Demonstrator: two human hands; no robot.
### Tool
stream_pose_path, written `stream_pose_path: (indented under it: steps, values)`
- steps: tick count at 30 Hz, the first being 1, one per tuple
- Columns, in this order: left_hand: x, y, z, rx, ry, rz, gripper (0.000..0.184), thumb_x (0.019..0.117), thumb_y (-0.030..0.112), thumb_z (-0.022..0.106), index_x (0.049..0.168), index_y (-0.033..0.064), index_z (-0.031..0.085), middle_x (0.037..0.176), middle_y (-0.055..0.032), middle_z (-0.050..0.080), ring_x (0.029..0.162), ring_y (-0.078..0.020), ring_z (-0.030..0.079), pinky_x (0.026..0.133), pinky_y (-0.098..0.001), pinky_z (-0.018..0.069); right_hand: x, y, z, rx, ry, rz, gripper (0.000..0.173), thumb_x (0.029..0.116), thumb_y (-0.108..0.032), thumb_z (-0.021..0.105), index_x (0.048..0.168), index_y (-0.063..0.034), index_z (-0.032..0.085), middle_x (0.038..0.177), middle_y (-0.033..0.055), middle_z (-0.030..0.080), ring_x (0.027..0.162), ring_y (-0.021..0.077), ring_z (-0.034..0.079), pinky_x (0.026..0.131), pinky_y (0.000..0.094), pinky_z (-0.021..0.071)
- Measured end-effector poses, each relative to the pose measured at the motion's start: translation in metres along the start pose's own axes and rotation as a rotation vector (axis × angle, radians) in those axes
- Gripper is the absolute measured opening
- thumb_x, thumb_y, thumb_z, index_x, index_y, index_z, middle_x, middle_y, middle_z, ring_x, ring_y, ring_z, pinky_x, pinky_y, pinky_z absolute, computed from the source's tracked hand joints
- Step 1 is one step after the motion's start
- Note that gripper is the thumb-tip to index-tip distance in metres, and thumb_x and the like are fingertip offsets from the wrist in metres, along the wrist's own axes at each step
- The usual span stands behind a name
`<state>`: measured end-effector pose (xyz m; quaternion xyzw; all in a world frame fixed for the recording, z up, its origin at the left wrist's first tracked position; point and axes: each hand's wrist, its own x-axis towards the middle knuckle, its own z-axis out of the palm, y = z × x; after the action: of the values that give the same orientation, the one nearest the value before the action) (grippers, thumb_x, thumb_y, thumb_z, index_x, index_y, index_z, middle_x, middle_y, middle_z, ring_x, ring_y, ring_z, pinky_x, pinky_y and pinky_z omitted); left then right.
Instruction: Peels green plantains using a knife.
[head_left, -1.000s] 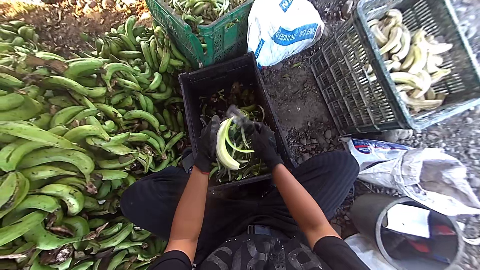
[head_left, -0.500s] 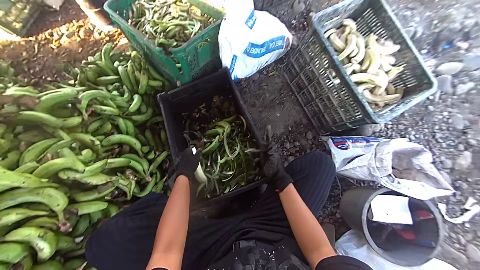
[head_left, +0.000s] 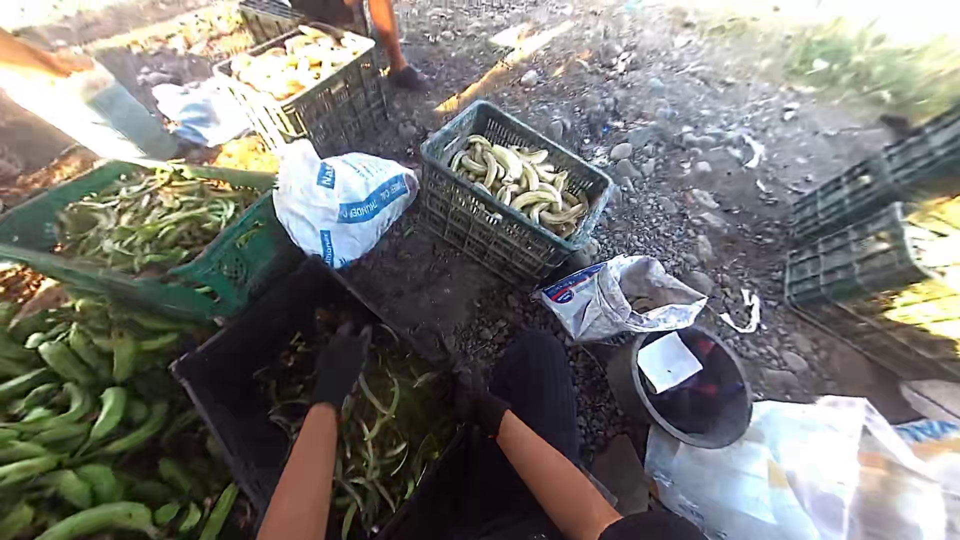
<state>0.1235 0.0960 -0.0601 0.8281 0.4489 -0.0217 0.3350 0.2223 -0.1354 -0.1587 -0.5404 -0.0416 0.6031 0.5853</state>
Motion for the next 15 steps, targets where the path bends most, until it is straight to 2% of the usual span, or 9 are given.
stream_pose_path:
  steps: [2,4,6,7,10,12,15]
  values:
    - [-0.011,-0.058,0.016,0.147,-0.024,-0.164,0.074,0.1028,0.046,0.055,0.158,0.0021,0.031,0.151,-0.0301,0.044,0.141,-0.0466,0.042,0.115,-0.0636,0.0318,0.013,0.006,-0.004,0.028,0.055,0.029,0.072,0.1068,-0.064,0.015,0.128,-0.0088,0.056,0.086,0.0093,0.065,0.071,0.0224,0.064,0.064,0.0425,0.057]
    - [-0.019,-0.106,0.04,0.286,-0.135,-0.277,0.086,0.096,0.045,0.067,0.159,0.0033,0.027,0.153,-0.0306,0.041,0.141,-0.049,0.04,0.113,-0.0667,0.0324,0.0,-0.008,0.007,-0.003,0.095,0.069,0.069,0.1081,-0.061,0.013,0.134,-0.0104,0.054,0.09,0.0092,0.065,0.073,0.0223,0.065,0.064,0.0415,0.0575]
    - [-0.023,-0.138,0.066,0.406,-0.257,-0.361,0.086,0.0931,0.044,0.07,0.158,0.0042,0.03,0.154,-0.0285,0.041,0.141,-0.0466,0.042,0.112,-0.0654,0.0346,-0.001,-0.009,0.011,-0.001,0.107,0.086,0.066,0.1085,-0.06,0.015,0.13,-0.0116,0.056,0.084,0.0071,0.065,0.068,0.0207,0.065,0.059,0.0391,0.0568]
    - [-0.025,-0.144,0.077,0.433,-0.278,-0.382,0.084,0.0938,0.041,0.07,0.158,0.0045,0.03,0.155,-0.0271,0.04,0.141,-0.0453,0.042,0.112,-0.0644,0.0355,0.003,-0.006,0.01,0.02,0.112,0.098,0.067,0.1081,-0.061,0.017,0.127,-0.0116,0.058,0.082,0.0075,0.064,0.066,0.0216,0.063,0.058,0.0404,0.0561]
    - [-0.03,-0.14,0.092,0.411,-0.161,-0.412,0.074,0.097,0.038,0.064,0.157,0.0072,0.035,0.152,-0.0241,0.046,0.138,-0.0437,0.047,0.11,-0.0633,0.0388,0.004,-0.002,0.011,0.021,0.117,0.08,0.063,0.11,-0.056,0.02,0.127,-0.0094,0.059,0.082,0.008,0.065,0.063,0.021,0.062,0.057,0.0396,0.0558]
    - [-0.03,-0.132,0.087,0.37,-0.146,-0.431,0.069,0.0989,0.036,0.06,0.157,0.007,0.036,0.15,-0.0246,0.048,0.137,-0.0441,0.048,0.11,-0.0641,0.0388,0.001,-0.005,0.015,-0.014,0.118,0.066,0.059,0.1114,-0.051,0.021,0.132,-0.0087,0.057,0.084,0.0088,0.065,0.065,0.0215,0.063,0.058,0.0399,0.0563]
    - [-0.028,-0.135,0.073,0.276,-0.16,-0.422,0.067,0.1002,0.038,0.057,0.155,0.0053,0.037,0.144,-0.026,0.053,0.134,-0.0442,0.051,0.11,-0.0633,0.0395,-0.004,-0.012,0.022,-0.104,0.141,0.033,0.06,0.1113,-0.051,0.019,0.136,-0.0097,0.054,0.091,0.0117,0.068,0.067,0.0245,0.065,0.057,0.042,0.0574]
